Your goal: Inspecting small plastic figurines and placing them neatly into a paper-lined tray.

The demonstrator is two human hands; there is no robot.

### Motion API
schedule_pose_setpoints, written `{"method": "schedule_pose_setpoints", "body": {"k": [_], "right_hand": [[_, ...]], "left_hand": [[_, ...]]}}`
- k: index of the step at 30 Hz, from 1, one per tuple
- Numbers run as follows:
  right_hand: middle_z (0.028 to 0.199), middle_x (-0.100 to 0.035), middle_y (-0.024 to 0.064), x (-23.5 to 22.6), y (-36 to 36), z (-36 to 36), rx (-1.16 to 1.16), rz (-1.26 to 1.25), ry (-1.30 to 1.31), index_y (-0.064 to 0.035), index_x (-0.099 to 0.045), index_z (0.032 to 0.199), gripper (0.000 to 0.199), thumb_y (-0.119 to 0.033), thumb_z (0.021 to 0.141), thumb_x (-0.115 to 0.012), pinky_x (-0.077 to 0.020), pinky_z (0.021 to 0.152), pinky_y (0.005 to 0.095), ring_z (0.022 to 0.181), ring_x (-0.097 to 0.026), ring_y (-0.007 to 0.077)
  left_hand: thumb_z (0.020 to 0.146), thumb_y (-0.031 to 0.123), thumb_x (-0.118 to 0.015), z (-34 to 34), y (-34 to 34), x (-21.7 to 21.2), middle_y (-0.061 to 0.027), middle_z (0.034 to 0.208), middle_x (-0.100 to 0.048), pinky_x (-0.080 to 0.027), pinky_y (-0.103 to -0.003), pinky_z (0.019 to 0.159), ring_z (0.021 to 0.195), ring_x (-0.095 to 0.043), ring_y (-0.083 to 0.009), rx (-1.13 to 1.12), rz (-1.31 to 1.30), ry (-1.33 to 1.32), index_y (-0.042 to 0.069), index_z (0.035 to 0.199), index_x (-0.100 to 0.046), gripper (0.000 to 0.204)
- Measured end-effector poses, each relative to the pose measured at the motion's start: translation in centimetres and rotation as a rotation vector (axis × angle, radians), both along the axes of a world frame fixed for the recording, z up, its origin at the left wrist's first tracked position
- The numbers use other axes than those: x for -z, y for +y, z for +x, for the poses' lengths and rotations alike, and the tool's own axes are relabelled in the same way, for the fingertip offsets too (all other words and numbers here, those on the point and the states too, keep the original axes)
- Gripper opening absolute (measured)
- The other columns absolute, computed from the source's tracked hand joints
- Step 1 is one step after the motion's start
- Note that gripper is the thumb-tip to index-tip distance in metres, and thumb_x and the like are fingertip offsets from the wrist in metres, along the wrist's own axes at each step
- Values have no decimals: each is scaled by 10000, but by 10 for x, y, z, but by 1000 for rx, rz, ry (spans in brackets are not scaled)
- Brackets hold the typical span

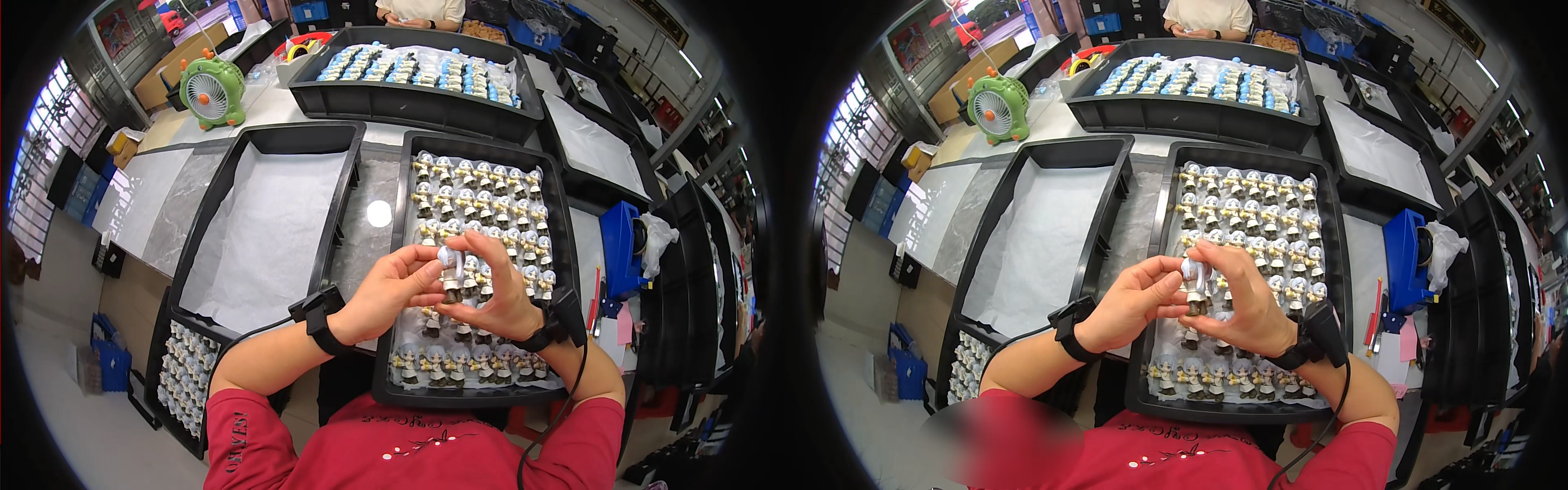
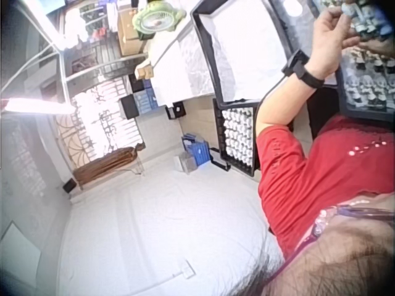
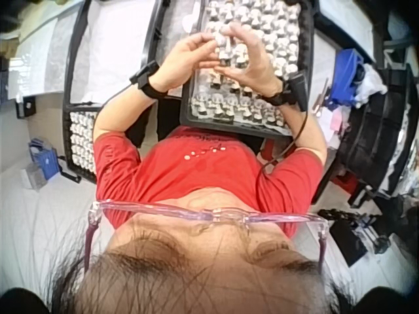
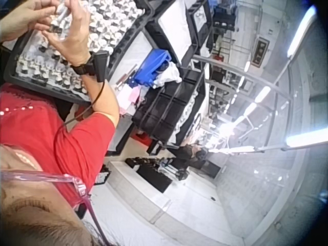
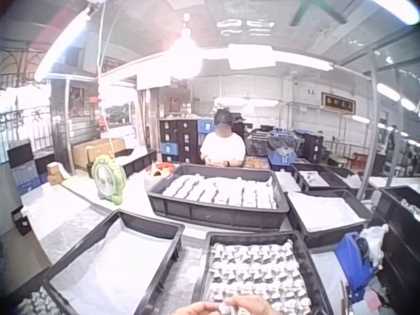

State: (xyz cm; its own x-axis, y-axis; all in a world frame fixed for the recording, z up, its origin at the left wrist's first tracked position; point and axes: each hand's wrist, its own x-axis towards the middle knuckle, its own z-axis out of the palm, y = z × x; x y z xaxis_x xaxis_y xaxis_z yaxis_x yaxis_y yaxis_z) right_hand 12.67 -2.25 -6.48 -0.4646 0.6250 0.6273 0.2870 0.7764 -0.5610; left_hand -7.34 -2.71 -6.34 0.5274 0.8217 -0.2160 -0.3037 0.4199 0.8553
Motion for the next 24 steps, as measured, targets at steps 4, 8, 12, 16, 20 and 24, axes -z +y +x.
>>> {"method": "schedule_pose_setpoints", "body": {"k": [4, 8, 12, 16, 20, 24], "right_hand": [[1209, -530, 148, -5, 0, -5, -51, 83, -39, -37, -336, 1340, 911, -97, 585, -842, -468, 821, 344, 1071, -524, 269], [1215, -530, 159, -5, -4, -6, -23, 13, -15, -33, -321, 1349, 929, -108, 586, -846, -472, 837, 349, 1073, -532, 278], [1204, -540, 174, -5, -6, -5, 3, -130, 30, -27, -299, 1359, 955, -137, 589, -852, -454, 904, 352, 1099, -545, 285], [1228, -537, 178, -7, -8, -3, 13, -279, 39, -26, -300, 1353, 960, -177, 590, -862, -433, 953, 340, 1145, -538, 269], [1242, -533, 173, -3, -7, -4, -9, -313, 87, -27, -321, 1331, 937, -205, 590, -867, -428, 964, 333, 1166, -526, 259], [1256, -521, 156, 0, -7, -3, -29, -400, 111, -39, -368, 1281, 869, -194, 587, -868, -406, 993, 344, 1177, -515, 249]], "left_hand": [[913, 281, -574, -1, 2, -3, 20, 1005, -544, -482, -232, 817, 807, -544, -52, 117, -38, -65, 57, 1187, -477, 366], [929, 208, -537, -3, 6, -3, -58, 1170, -539, -492, -306, 868, 1051, -578, -193, 180, -56, -111, 50, 1273, -391, 406], [939, 203, -509, -2, 5, -8, -104, 1269, -500, -483, -337, 892, 1121, -549, -253, 198, -46, -203, 31, 1327, -344, 456], [954, 201, -477, -2, 5, -12, -99, 1244, -512, -480, -337, 892, 1119, -546, -252, 216, -120, -259, 23, 1360, -315, 471], [962, 201, -460, -5, 6, -8, -89, 1210, -525, -481, -334, 881, 1119, -544, -251, 246, -107, -285, 21, 1355, -325, 453], [963, 210, -459, -3, 6, -9, -82, 1195, -527, -480, -330, 876, 1121, -544, -243, 230, -136, -300, 24, 1346, -334, 444]]}}
